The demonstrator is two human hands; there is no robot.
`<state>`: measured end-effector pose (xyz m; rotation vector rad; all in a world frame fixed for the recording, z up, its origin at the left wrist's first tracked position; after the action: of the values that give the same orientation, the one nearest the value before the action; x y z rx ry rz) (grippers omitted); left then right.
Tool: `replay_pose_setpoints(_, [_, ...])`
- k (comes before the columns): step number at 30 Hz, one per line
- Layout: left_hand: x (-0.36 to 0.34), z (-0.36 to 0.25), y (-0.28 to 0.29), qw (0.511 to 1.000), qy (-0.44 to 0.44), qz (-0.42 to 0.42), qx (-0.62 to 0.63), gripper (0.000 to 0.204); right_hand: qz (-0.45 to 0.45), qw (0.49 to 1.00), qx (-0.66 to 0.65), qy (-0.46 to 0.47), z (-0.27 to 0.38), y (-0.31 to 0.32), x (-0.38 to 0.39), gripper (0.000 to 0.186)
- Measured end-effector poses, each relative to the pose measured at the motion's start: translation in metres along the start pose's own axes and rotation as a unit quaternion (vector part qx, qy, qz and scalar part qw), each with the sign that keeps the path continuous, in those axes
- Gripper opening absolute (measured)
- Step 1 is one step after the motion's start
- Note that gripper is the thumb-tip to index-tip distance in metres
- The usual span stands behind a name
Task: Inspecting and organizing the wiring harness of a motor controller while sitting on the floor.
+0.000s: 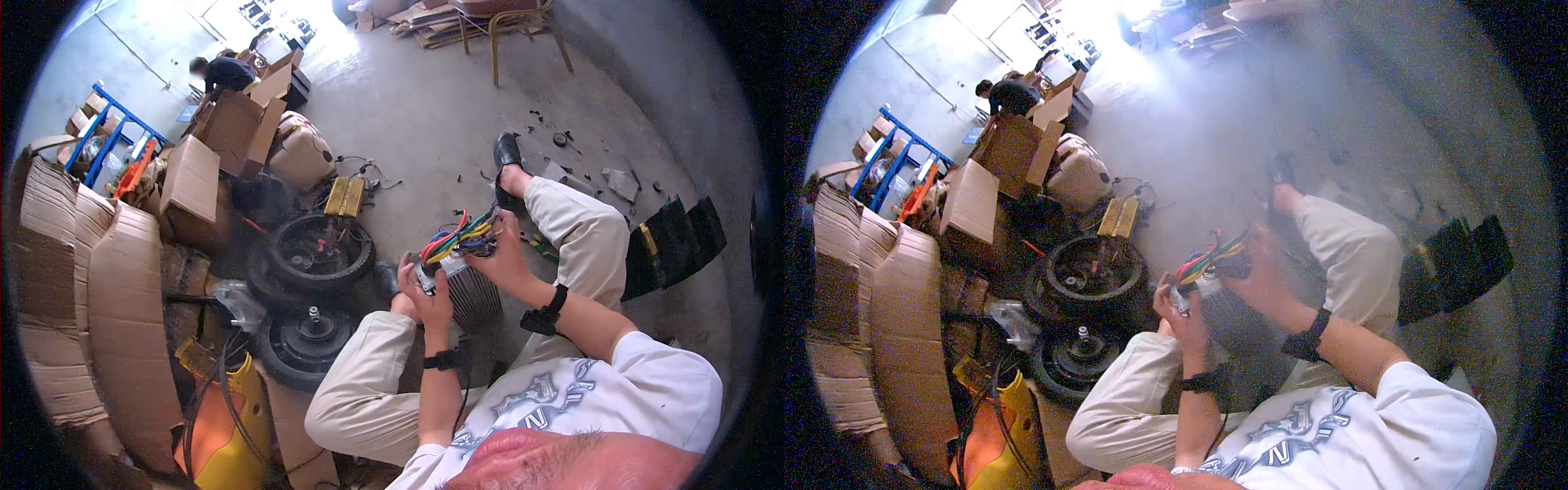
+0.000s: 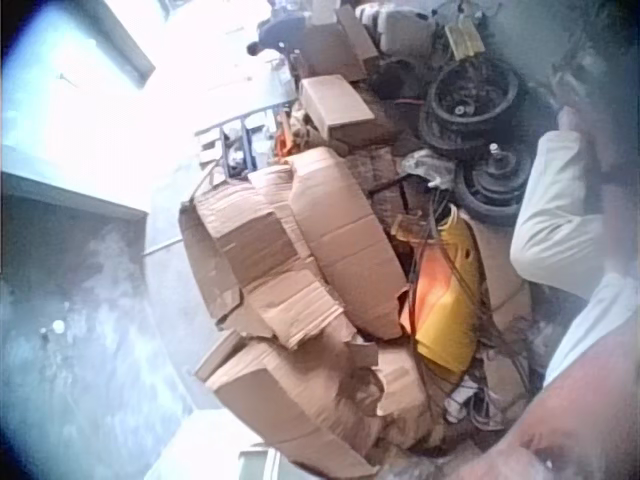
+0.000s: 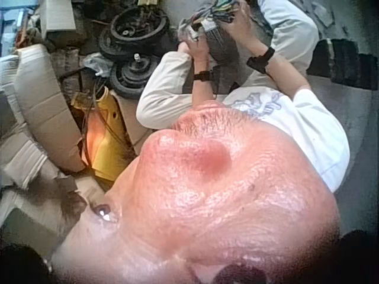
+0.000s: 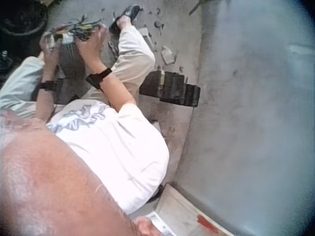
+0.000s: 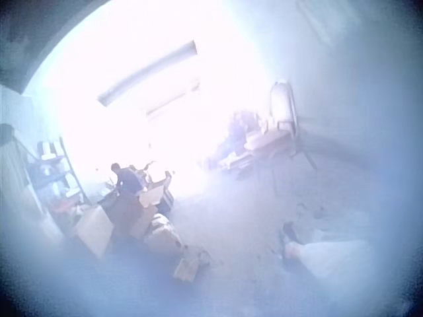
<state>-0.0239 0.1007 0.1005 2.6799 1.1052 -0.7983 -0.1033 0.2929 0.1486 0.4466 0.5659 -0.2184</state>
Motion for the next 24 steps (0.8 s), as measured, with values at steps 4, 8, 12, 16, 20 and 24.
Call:
replay_pose_setpoints(4, [0.003, 0.005, 0.001, 0.998, 0.016, 0.020, -0.050, 0.048, -0.030, 0.999, -0.041, -0.014, -0.006, -0.004, 0.008, 0.059])
replay_pose_setpoints(8, [-0.002, -0.015, 0.002, 0.988, -0.071, 0.033, -0.130, 0.047, 0.009, 0.991, -0.086, -0.099, -0.016, -0.013, 0.015, 0.054])
replay_pose_setpoints(12, [-0.005, -0.031, 0.001, 0.980, -0.054, 0.044, -0.186, 0.047, 0.008, 0.997, 0.016, 0.072, 0.005, -0.003, 0.008, 0.055])
replay_pose_setpoints(16, [-0.022, -0.044, 0.002, 0.974, -0.044, 0.122, -0.186, 0.046, 0.066, 0.990, -0.123, -0.003, 0.003, 0.000, 0.003, 0.063])
replay_pose_setpoints(20, [-0.033, -0.057, 0.001, 0.965, -0.041, 0.219, -0.136, 0.047, 0.091, 0.983, -0.142, -0.072, 0.001, 0.000, 0.005, 0.073])
replay_pose_setpoints(24, [-0.032, -0.050, 0.006, 0.955, 0.106, 0.251, -0.114, 0.047, 0.109, 0.961, -0.218, -0.127, -0.002, 0.001, 0.007, 0.076])
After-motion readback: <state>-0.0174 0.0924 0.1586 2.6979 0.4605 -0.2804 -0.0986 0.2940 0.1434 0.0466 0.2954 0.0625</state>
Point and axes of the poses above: each hand's wrist, its own x-axis away from the middle knuckle, its own y-axis out of the back of the hand, z = x × y, the point moved 7 cm from there along -x, towards the middle knuckle, and after that the axes turned 9 degrees about -z, right-handed, at the moved point
